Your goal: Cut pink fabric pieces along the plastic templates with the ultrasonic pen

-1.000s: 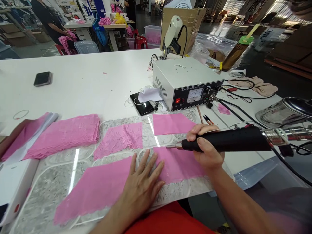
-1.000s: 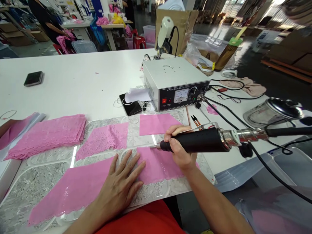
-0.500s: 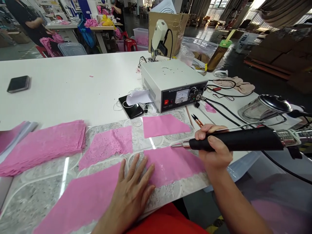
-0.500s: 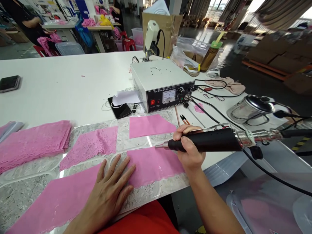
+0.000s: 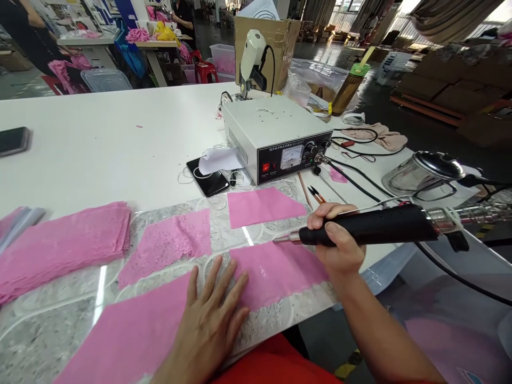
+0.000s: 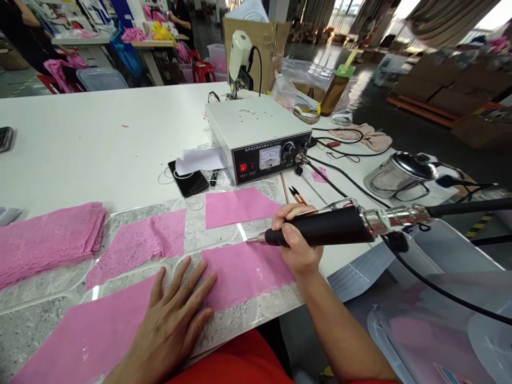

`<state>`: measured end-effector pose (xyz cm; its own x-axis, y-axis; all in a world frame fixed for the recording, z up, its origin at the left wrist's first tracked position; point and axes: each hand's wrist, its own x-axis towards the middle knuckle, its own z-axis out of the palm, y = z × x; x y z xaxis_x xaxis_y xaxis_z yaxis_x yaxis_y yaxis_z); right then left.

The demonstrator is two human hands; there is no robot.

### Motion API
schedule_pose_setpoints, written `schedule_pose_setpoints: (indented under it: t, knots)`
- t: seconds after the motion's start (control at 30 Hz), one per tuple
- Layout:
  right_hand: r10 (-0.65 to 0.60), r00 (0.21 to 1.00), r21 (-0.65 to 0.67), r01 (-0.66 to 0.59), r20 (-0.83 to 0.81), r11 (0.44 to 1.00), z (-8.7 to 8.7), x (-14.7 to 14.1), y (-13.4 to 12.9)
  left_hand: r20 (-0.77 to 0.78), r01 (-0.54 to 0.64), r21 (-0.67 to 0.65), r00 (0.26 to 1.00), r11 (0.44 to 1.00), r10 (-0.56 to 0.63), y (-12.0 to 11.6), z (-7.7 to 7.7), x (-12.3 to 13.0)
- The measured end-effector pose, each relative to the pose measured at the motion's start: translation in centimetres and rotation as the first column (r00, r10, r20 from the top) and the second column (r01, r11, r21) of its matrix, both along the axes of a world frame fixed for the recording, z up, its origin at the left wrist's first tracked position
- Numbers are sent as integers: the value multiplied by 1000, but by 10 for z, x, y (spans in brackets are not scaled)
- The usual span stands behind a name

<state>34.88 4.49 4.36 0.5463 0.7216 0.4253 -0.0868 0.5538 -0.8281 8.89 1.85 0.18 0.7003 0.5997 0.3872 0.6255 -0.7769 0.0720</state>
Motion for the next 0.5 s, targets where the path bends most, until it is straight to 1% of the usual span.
schedule_pose_setpoints:
  t: [0.1,0.23,0.33,0.5]
  knots:
    - [-55,998,4,55,-20,998,2,6,0,-51,20,27,999,999,-19,1,0,-1]
    - [-194,978,47,198,-74,979,5,20,-3,-62,29,36,998,999,-26,2,0,-3]
    - [-217,973,39,221,-77,975,5,25,-6,-49,21,29,999,999,-20,2,0,-3]
    - [-206,978,45,208,-43,977,2,24,-8,-32,33,27,999,999,-32,3,-1,-1]
